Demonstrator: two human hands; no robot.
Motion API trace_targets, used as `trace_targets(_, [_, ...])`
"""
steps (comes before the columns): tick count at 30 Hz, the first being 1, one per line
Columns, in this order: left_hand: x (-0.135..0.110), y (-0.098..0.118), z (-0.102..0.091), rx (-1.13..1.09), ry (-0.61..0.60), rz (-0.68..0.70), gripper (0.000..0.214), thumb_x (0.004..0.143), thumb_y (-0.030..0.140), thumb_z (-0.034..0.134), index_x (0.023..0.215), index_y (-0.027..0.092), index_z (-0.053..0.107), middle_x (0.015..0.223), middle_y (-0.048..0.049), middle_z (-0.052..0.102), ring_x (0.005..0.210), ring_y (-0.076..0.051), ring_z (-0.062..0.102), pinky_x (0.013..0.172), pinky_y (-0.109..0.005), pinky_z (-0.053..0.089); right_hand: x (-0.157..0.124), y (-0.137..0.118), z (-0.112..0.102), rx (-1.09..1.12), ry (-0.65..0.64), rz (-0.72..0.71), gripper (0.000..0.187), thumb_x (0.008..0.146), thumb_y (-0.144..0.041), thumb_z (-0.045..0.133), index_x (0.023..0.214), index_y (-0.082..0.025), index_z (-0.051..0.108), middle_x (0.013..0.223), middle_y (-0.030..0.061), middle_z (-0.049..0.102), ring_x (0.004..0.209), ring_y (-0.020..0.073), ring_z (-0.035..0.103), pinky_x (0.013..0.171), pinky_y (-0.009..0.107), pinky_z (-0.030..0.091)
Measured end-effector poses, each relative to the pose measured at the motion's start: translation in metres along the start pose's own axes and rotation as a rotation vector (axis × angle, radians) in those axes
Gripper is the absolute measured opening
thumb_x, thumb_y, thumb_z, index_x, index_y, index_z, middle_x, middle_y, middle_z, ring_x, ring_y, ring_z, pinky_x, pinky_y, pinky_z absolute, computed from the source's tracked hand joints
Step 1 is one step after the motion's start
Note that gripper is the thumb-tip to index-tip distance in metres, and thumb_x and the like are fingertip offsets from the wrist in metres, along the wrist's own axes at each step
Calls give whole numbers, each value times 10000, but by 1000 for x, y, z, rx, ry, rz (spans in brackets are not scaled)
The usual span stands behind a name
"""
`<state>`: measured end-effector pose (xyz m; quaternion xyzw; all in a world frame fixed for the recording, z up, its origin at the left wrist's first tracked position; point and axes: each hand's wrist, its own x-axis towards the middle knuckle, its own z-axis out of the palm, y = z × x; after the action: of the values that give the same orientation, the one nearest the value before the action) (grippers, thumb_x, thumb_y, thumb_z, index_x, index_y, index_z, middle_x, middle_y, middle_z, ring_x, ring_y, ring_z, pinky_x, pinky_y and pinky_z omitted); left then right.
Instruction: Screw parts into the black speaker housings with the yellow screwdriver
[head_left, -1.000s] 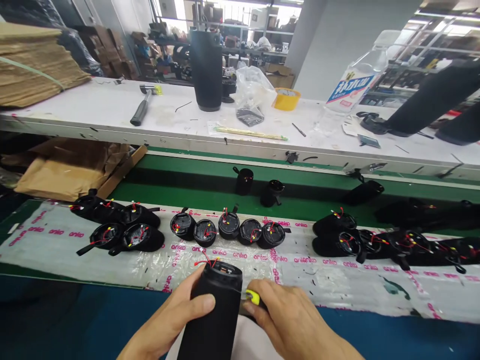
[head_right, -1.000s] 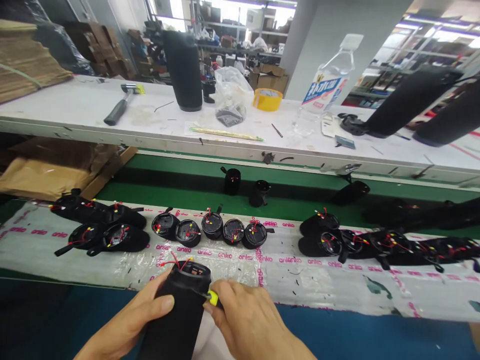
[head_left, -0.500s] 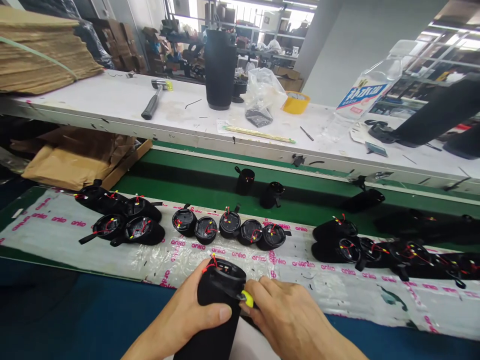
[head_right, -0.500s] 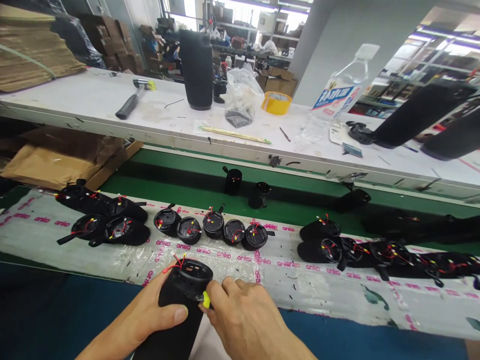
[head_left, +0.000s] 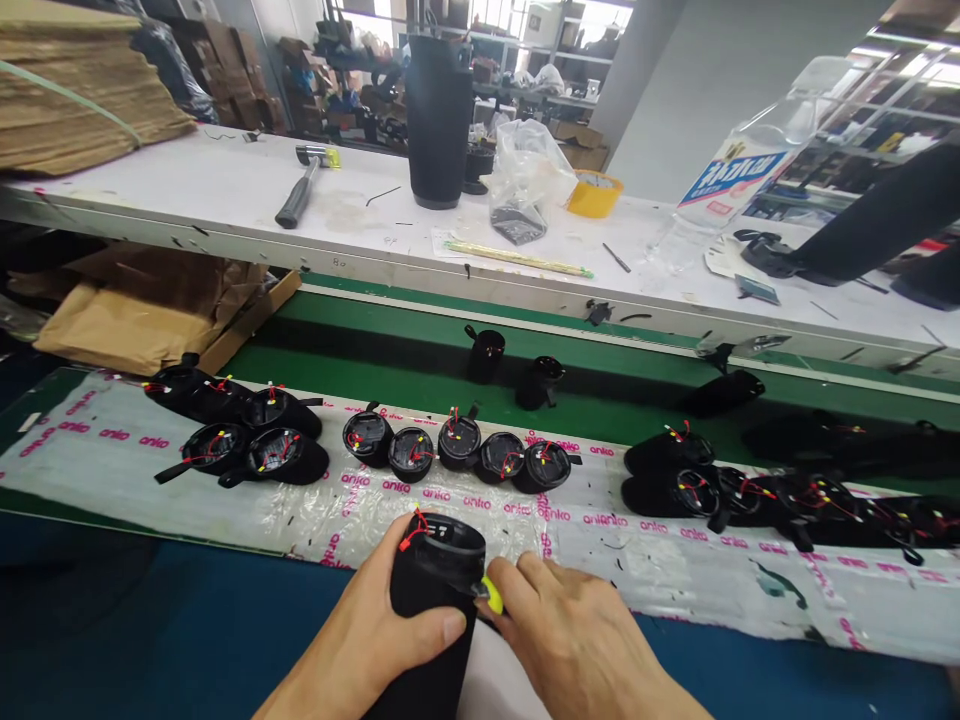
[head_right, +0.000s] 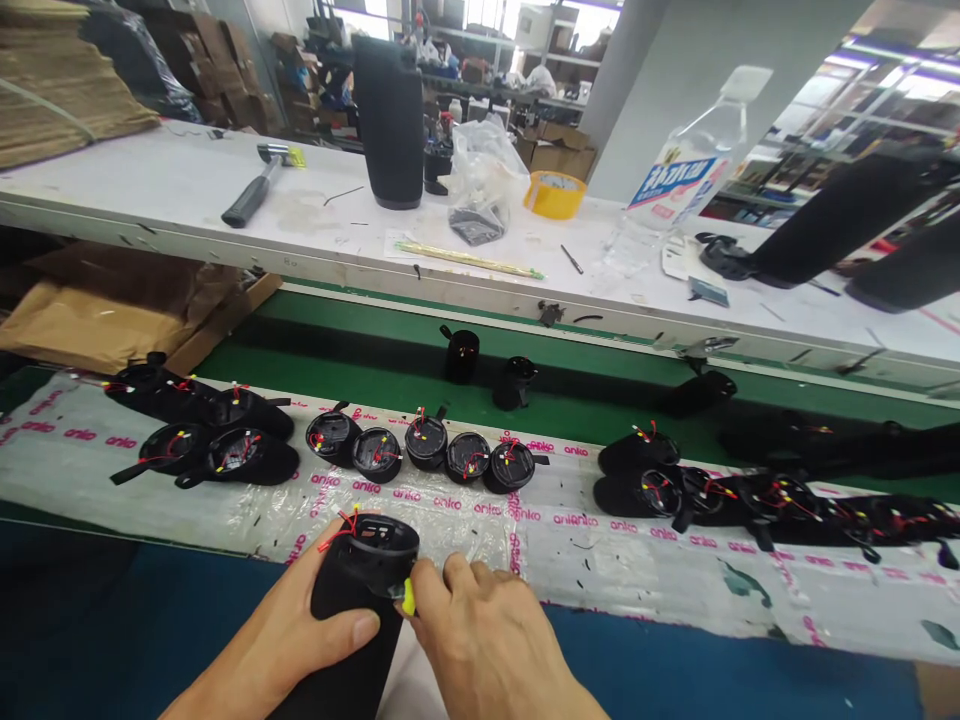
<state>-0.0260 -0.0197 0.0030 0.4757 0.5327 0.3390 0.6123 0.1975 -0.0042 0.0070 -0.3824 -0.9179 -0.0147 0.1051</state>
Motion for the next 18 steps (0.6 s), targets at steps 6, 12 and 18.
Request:
trace_targets(6, [-2,2,2,67,21,-19,648,752,539,789,1272,241,542,1179,-76,702,1181,-381,603,1053,-461,432,0,4,-4,-38,-109,-28,345,844,-187,733,1014,-250,440,773,-34,615,578,198,640,484,349,330])
trace_targets(12, [-2,-3,2,61,-3,-6,674,749,533,788,1299,222,552,1210,-102,709,1154,-383,625,994,-441,462,3,5,-7,-67,-221,-90,262,923,-241,669,1004,-256,420,768,-32,618,543,195,617,459,372,226])
trace_targets(18, [-1,1,9,122,102,-88,717,712,448,811,1329,254,502,1256,-67,693,1211,-356,598,1023,-439,448,2,9,-1,-30,-224,-105,186,964,-256,636,974,-263,451,749,-39,622,500,205,610,440,370,175])
